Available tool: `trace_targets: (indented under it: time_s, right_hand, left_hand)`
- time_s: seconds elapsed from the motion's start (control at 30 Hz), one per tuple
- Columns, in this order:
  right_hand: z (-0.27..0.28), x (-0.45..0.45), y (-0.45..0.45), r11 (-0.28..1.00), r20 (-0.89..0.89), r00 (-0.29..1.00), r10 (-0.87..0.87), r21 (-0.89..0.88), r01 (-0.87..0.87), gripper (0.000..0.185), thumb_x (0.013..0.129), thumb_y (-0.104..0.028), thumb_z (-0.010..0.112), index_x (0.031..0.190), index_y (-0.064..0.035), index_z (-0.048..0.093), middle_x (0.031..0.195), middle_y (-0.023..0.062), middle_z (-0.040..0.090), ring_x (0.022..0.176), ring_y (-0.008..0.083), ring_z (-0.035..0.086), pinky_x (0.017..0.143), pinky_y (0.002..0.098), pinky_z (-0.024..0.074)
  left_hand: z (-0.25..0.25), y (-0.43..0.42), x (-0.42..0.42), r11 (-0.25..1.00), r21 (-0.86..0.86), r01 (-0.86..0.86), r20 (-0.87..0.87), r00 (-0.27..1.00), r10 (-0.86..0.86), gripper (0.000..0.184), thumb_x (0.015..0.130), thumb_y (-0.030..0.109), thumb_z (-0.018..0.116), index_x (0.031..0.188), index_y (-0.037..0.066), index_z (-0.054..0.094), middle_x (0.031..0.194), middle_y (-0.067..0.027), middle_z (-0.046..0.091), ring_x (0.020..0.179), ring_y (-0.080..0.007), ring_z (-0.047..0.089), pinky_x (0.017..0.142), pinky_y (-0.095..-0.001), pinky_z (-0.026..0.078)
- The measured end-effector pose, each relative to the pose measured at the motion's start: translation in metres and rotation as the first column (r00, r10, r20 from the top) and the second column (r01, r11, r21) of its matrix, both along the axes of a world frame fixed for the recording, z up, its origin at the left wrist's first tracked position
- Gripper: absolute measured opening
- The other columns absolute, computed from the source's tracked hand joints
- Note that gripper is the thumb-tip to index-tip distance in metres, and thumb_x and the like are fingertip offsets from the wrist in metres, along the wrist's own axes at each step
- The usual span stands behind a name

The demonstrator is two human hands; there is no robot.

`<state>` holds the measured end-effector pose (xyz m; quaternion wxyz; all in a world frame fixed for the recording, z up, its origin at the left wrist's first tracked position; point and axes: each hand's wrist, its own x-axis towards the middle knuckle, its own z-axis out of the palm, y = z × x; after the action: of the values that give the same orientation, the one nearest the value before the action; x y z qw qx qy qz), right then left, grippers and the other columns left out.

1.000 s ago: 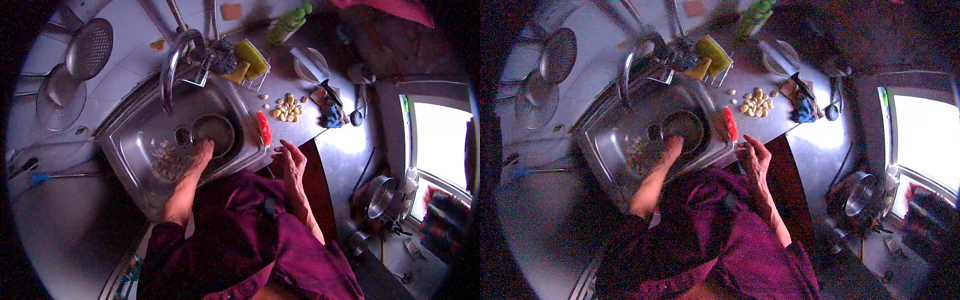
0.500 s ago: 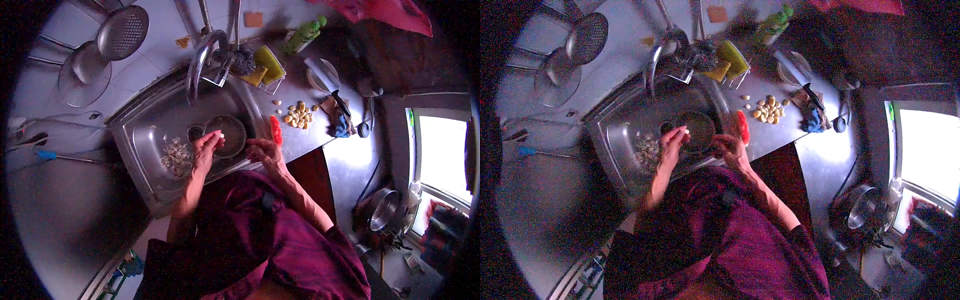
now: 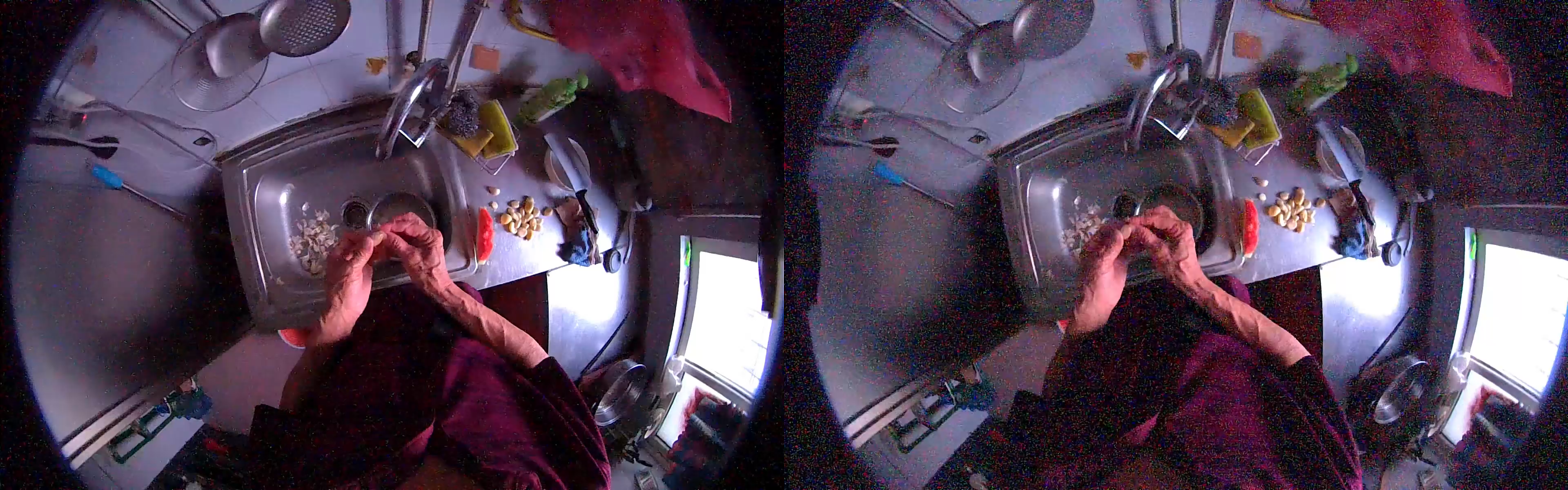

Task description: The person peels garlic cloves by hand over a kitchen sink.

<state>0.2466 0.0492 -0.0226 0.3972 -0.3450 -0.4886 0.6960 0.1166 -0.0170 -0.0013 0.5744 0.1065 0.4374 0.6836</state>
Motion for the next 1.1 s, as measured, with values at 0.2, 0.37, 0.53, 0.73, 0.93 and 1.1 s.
trace_targets:
  time_s: [0.2,0.37,0.53,0.73,0.93,1.1]
  right_hand:
    - [0.026,-0.004,-0.009,0.996,0.011,0.997,0.081,-0.04,-0.081,0.02,0.094,-0.008,0.066,0.111,-0.0009,0.072,0.108,0.0068,0.065,0.103,0.0177,0.061,0.089,0.0298,0.0493]
    - [0.025,-0.001,-0.009,0.997,0.038,0.997,0.071,-0.024,-0.071,0.021,0.093,-0.01,0.07,0.111,0.0,0.07,0.105,0.0047,0.067,0.094,0.0128,0.063,0.08,0.0273,0.0527]
    - [0.035,0.007,-0.009,0.962,-0.022,0.998,0.063,-0.265,-0.067,0.017,0.093,-0.009,0.07,0.108,-0.0004,0.07,0.096,0.0029,0.071,0.083,0.0125,0.066,0.075,0.0261,0.0533]
    - [0.034,0.014,-0.006,0.991,0.218,0.967,0.129,-0.054,-0.12,0.024,0.094,-0.014,0.07,0.114,-0.0005,0.07,0.094,0.0086,0.072,0.087,0.0161,0.067,0.076,0.0294,0.0525]
    - [0.032,0.013,-0.004,0.928,0.336,0.939,0.069,0.323,-0.184,0.025,0.09,-0.011,0.07,0.114,-0.0027,0.071,0.096,0.014,0.069,0.087,0.0286,0.068,0.075,0.0343,0.054]
    - [0.029,0.007,-0.005,0.882,0.354,0.935,0.027,0.432,-0.189,0.025,0.088,-0.007,0.072,0.113,-0.0029,0.072,0.096,0.0119,0.069,0.086,0.0251,0.068,0.074,0.0335,0.0537]
  left_hand:
    - [0.0,-0.008,-0.003,0.999,-0.017,-0.035,0.028,0.999,0.036,0.014,0.094,0.016,0.07,0.1,0.004,0.065,0.094,-0.0051,0.069,0.081,-0.0162,0.065,0.075,-0.0328,0.055]
    - [0.005,-0.007,0.0,0.994,-0.075,-0.073,-0.249,0.967,0.052,0.014,0.095,0.016,0.07,0.103,0.004,0.066,0.094,-0.0031,0.068,0.082,-0.0119,0.064,0.073,-0.0283,0.055]
    - [0.017,-0.006,-0.003,0.998,-0.052,-0.038,-0.583,0.812,0.0,0.011,0.094,0.001,0.066,0.104,-0.002,0.067,0.1,-0.0066,0.068,0.089,-0.0129,0.065,0.079,-0.0264,0.054]
    - [0.014,-0.007,-0.008,0.999,0.019,0.04,-0.772,0.635,-0.011,0.01,0.091,-0.001,0.068,0.101,0.0,0.07,0.097,-0.0079,0.07,0.085,-0.0154,0.068,0.074,-0.0264,0.055]
    - [0.023,-0.005,-0.01,0.999,0.043,0.01,-0.918,0.395,0.036,0.015,0.084,-0.004,0.072,0.098,0.001,0.07,0.089,-0.008,0.071,0.081,-0.0168,0.07,0.072,-0.0282,0.055]
    - [0.019,-0.012,-0.012,0.998,0.061,0.006,-0.933,0.355,0.055,0.014,0.084,-0.005,0.069,0.094,0.004,0.07,0.087,-0.0092,0.072,0.08,-0.0221,0.071,0.07,-0.0321,0.055]
